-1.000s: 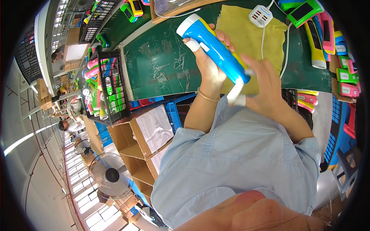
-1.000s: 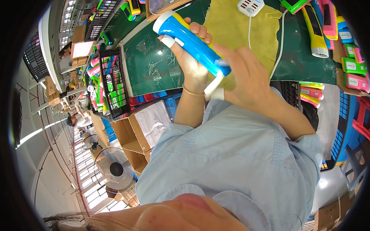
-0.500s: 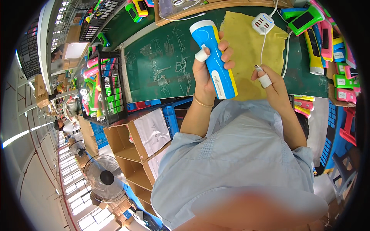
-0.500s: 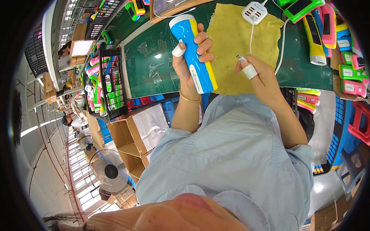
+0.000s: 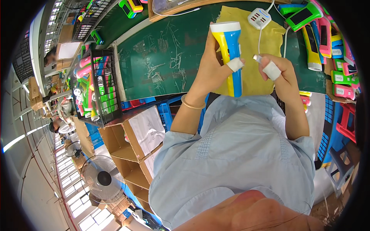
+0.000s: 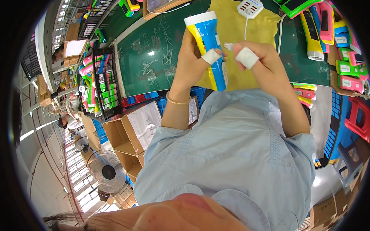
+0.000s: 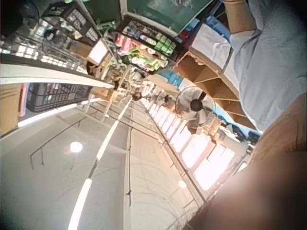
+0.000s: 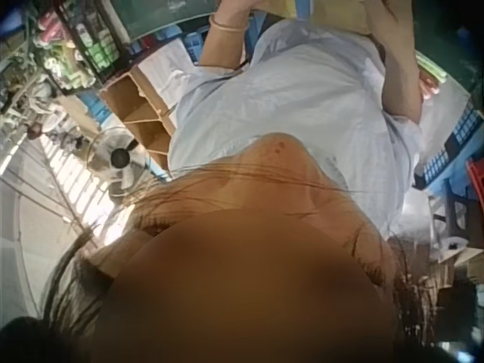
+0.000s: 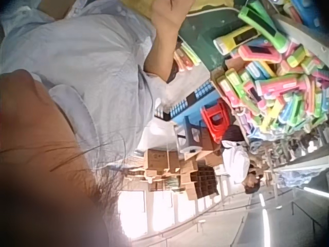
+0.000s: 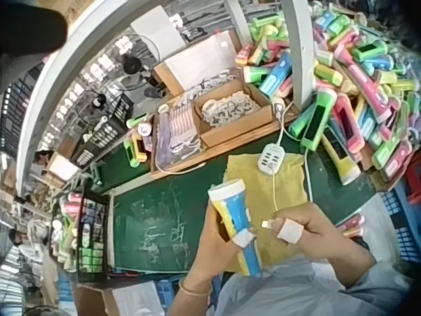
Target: The recorder is cleaning and testing hand-cranked solar flashlights at a factory station.
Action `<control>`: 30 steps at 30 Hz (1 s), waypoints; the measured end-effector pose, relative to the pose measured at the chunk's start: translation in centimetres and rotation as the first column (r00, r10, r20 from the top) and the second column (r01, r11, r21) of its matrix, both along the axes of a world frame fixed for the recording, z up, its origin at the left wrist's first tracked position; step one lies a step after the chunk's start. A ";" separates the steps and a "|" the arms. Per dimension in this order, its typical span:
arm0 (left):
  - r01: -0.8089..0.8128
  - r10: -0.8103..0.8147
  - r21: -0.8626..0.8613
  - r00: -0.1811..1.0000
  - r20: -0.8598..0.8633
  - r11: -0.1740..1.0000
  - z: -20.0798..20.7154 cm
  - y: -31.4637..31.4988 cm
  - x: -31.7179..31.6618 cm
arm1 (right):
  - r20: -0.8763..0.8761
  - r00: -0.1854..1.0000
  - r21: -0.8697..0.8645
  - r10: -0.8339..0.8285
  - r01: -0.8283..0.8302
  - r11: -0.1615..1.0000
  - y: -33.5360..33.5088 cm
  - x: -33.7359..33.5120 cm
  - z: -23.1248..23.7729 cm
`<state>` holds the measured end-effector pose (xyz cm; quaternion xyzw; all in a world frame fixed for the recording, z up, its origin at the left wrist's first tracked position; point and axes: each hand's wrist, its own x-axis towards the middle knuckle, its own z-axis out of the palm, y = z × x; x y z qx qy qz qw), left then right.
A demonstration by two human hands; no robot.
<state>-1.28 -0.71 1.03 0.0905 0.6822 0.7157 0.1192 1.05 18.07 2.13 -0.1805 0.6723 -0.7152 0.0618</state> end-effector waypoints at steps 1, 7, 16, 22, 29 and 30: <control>0.004 -0.004 0.003 1.000 0.001 1.000 0.0 0.1 0.0 | -0.020 1.000 0.050 0.019 -0.018 0.999 -0.1 -0.3 0.3; -0.108 0.097 -0.175 0.993 -0.071 0.979 -0.4 1.0 0.1 | -0.044 0.999 0.344 0.018 -0.002 0.939 -1.6 -1.8 -0.2; -0.230 0.184 -0.337 0.969 -0.164 0.913 -1.1 2.1 -0.1 | -0.295 0.950 0.529 -0.101 0.250 0.811 -2.8 -1.6 -1.1; -0.276 0.231 -0.399 0.960 -0.159 0.874 -0.8 2.7 -0.1 | -0.406 0.907 0.663 -0.106 0.373 0.649 -3.3 -1.5 -1.1; -0.297 0.232 -0.392 0.951 -0.206 0.870 -1.5 3.3 0.0 | -0.507 0.849 0.621 -0.146 0.477 0.622 -3.5 -1.9 -2.0; -0.277 0.211 -0.402 0.957 -0.201 0.873 -1.6 3.3 0.0 | -0.508 0.846 0.592 -0.165 0.482 0.646 -3.5 -1.8 -1.8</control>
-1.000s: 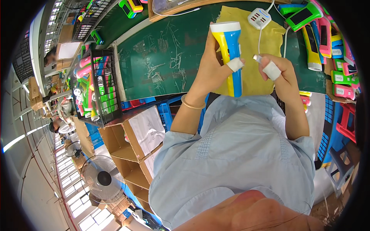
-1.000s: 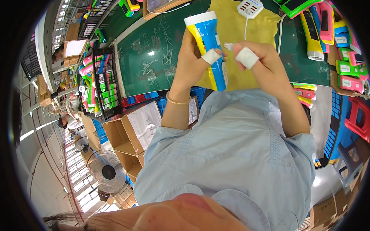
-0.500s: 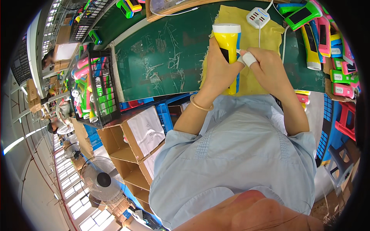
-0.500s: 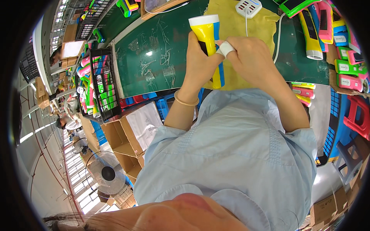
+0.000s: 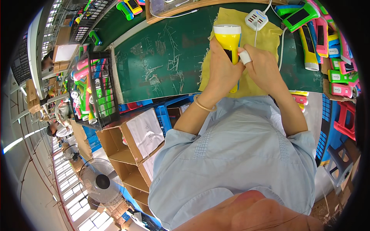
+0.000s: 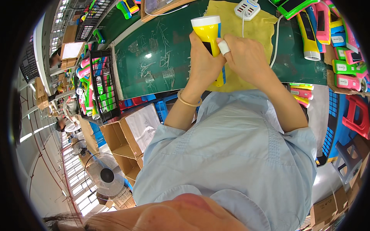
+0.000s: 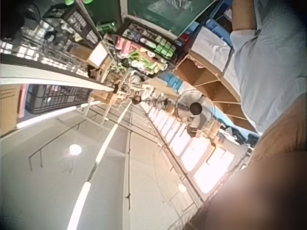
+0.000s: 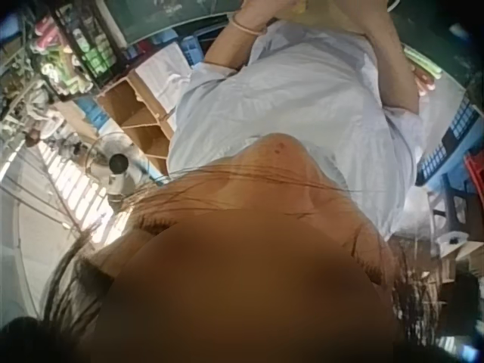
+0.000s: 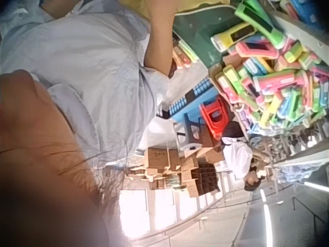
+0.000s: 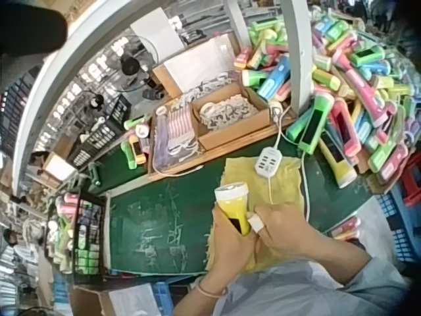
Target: The recorder is cleaning and testing hand-cranked solar flashlights at a factory station.
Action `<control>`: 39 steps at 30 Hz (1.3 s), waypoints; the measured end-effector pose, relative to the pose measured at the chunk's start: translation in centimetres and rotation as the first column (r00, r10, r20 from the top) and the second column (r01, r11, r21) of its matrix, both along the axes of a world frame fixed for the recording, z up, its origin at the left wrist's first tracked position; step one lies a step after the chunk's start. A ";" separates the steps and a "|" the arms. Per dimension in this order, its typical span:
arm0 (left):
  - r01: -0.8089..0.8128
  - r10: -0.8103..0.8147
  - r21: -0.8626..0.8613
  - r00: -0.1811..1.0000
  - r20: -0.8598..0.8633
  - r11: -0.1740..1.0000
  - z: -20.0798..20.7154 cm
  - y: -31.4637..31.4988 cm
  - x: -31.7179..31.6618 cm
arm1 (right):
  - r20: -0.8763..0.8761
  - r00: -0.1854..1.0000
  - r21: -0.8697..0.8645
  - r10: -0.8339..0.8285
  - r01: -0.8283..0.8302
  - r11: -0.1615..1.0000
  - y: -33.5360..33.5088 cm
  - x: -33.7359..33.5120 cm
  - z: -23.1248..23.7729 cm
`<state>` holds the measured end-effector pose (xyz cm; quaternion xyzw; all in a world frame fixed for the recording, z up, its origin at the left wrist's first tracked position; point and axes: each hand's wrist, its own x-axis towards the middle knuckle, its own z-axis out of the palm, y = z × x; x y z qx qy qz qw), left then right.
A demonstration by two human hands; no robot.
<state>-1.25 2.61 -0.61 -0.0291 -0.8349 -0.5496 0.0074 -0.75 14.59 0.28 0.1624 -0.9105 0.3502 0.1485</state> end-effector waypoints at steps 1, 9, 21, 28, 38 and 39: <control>0.013 -0.013 -0.009 1.000 -0.022 1.000 0.0 -0.2 -0.1 | 0.019 0.998 0.009 0.054 -0.054 0.999 0.2 0.1 0.3; -0.137 0.024 0.578 0.980 0.199 0.805 0.5 -2.8 -2.6 | 0.082 0.988 -0.251 -0.132 0.148 0.957 3.1 1.3 2.3; -0.077 0.067 0.789 0.997 0.046 0.609 1.2 -0.2 -3.5 | 0.425 0.753 -0.741 0.502 -0.028 0.671 0.3 -1.6 -2.3; -0.026 0.038 0.724 0.999 0.001 0.689 0.1 -0.6 -4.5 | 0.414 0.742 -0.781 0.528 -0.009 0.625 0.1 -2.7 -3.0; -0.258 -0.078 0.964 0.962 0.262 0.060 2.1 -1.8 -5.2 | -0.068 0.991 -0.009 -0.119 0.119 0.993 -0.9 -0.6 -2.0; -0.317 0.041 0.947 0.948 0.316 0.043 1.8 -1.6 -5.3 | 0.009 0.997 0.043 -0.072 0.071 0.997 -0.8 -0.5 -2.2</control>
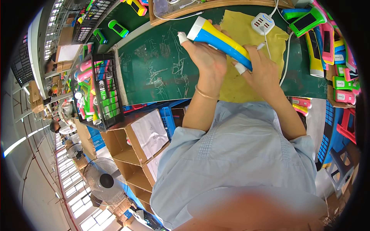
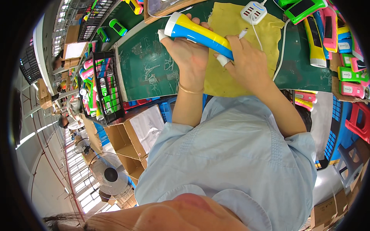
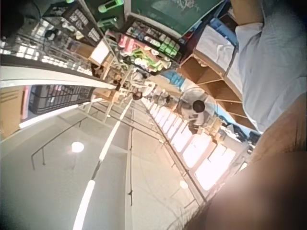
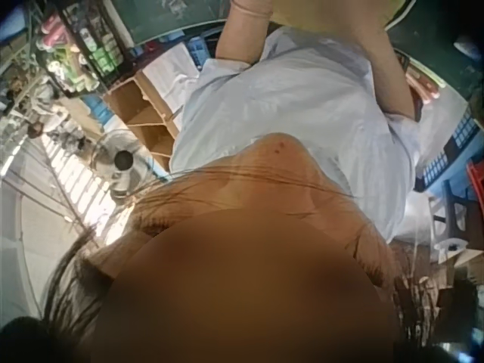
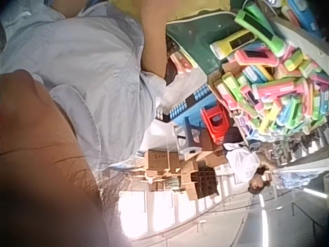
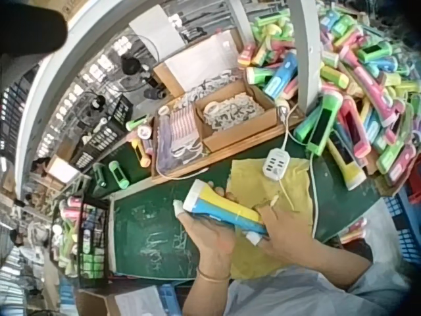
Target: The recorder is cleaning and testing hand-cranked solar flashlights at a factory station.
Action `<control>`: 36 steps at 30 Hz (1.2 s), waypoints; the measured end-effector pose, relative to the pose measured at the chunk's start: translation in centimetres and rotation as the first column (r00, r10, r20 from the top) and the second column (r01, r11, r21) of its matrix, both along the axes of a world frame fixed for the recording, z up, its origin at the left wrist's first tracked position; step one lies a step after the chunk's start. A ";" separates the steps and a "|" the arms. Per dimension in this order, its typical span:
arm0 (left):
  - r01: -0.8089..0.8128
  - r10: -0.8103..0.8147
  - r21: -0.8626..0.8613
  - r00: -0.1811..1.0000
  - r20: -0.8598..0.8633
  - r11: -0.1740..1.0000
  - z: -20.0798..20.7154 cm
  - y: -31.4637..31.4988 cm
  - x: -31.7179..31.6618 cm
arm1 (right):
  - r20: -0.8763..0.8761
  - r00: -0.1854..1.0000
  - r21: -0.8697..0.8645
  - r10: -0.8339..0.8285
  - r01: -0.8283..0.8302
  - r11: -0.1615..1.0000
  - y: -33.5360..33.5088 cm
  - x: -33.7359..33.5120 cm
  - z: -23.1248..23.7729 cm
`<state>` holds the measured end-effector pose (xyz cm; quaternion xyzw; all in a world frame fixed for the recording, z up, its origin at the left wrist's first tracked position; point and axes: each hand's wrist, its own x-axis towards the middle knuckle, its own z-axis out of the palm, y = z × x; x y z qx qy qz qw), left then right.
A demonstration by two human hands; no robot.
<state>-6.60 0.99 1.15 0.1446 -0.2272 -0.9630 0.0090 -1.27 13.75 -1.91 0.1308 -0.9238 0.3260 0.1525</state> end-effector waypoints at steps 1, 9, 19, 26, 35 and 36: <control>0.043 -0.048 -0.075 0.996 -0.070 0.996 -0.2 -0.4 0.0 | 0.033 0.999 0.013 0.010 -0.010 1.000 0.0 -0.1 -0.2; 0.186 -0.214 -0.185 0.966 -0.143 0.965 -0.9 -0.2 0.1 | 0.454 0.674 -0.768 0.583 -0.035 0.639 0.6 -2.9 0.4; 0.337 -0.353 -0.118 0.921 -0.167 0.934 0.5 0.0 -1.9 | 0.606 0.497 -0.753 0.621 0.105 0.650 1.5 -3.7 0.8; 0.311 -0.413 -0.429 0.895 -0.167 0.848 0.3 -2.0 -3.0 | 0.320 0.945 -0.919 0.065 0.293 0.264 10.6 -1.8 1.4; 0.406 -0.467 -0.418 0.883 -0.050 0.813 -2.2 -1.9 -3.4 | -0.151 0.914 -0.698 -0.377 0.171 0.695 26.7 -19.2 13.8; 0.416 -0.475 -0.422 0.879 -0.039 0.805 -2.1 -2.1 -3.4 | -0.132 0.835 -0.632 -0.534 0.344 0.694 27.2 -20.0 14.1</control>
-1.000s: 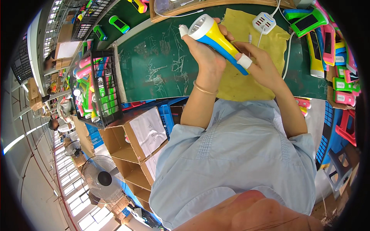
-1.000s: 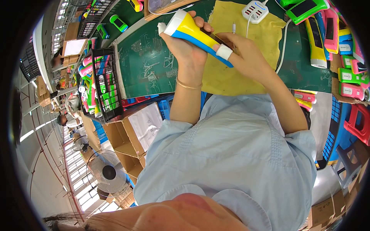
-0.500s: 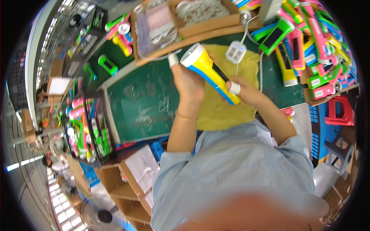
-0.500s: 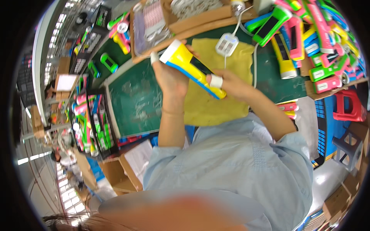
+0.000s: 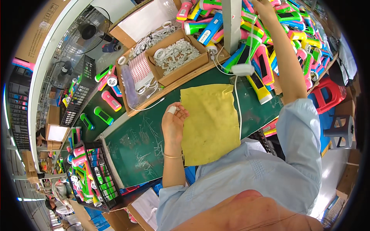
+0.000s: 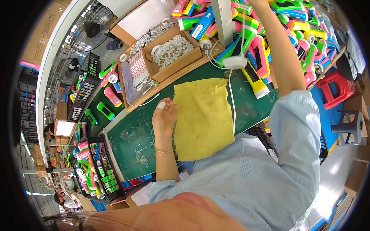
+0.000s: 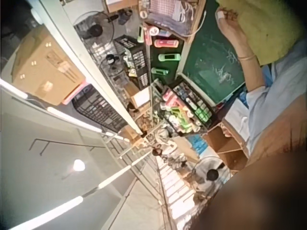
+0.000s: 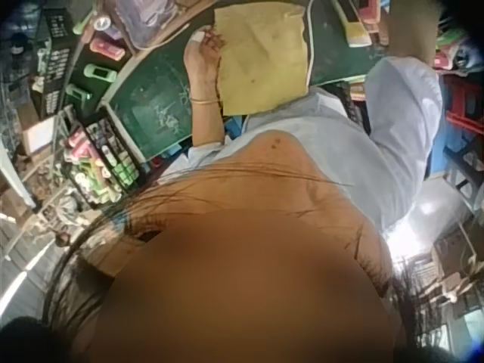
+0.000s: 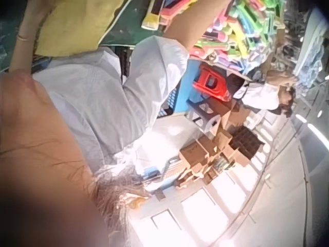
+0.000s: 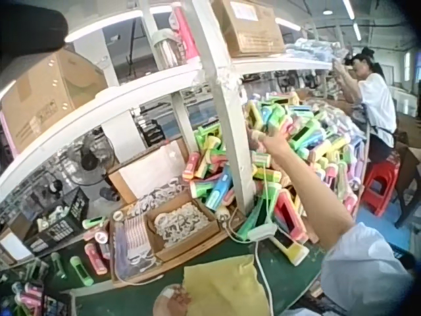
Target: The recorder is cleaning and testing hand-cranked solar flashlights at a factory station.
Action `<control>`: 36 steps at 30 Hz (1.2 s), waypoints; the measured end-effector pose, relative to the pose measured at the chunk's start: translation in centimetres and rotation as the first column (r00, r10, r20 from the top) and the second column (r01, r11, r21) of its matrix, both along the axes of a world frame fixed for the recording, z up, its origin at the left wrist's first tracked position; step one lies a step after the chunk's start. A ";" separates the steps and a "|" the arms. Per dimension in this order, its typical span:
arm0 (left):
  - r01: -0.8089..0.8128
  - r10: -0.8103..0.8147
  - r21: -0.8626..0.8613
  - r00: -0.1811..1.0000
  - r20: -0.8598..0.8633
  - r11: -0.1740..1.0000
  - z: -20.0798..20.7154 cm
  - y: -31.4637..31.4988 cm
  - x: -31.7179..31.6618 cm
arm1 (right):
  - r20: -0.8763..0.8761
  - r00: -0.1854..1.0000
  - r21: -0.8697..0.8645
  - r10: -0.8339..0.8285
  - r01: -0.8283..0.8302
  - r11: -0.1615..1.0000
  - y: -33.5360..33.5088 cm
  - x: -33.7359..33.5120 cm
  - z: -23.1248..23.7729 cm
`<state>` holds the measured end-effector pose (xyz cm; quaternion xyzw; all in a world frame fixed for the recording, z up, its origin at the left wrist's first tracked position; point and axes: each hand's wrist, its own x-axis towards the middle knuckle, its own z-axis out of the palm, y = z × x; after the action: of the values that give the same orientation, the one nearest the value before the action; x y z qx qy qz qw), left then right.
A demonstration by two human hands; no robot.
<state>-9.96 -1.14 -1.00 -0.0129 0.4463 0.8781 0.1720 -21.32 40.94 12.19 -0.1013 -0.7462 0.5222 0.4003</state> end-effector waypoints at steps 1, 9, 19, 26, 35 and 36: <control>-0.014 0.014 -0.010 1.000 -0.015 1.000 0.0 -0.2 0.1 | 0.055 0.980 0.077 -0.190 0.186 0.980 0.1 -1.2 0.3; -0.152 0.157 -0.184 0.987 0.015 0.971 -0.7 -3.8 0.7 | 0.050 0.999 0.110 -0.019 0.014 0.994 -1.6 1.1 -5.1; -0.781 0.161 -0.520 0.497 -0.853 -0.345 -4.4 -19.3 -10.2 | 0.080 0.653 -0.364 0.753 -0.684 0.632 -17.7 19.0 -8.4; -0.366 0.288 -0.802 0.796 -0.533 -0.472 -4.7 -22.2 -19.1 | 0.205 0.291 -0.671 0.934 -0.653 0.351 -25.8 19.4 -12.9; -0.142 0.100 0.578 0.990 0.104 0.804 -0.5 -12.4 -5.5 | 0.306 0.412 -0.676 0.858 -0.541 0.501 -28.9 16.9 -12.2; -0.073 -0.063 0.658 0.982 0.180 0.750 -0.6 -9.6 -1.7 | 0.132 0.418 -0.731 0.899 -0.572 0.373 -29.9 16.3 -11.2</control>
<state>-11.63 -10.76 -1.65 -0.0365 0.0881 0.9741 0.2050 -5.05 11.02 0.95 0.0084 -0.5797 0.7987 -0.1610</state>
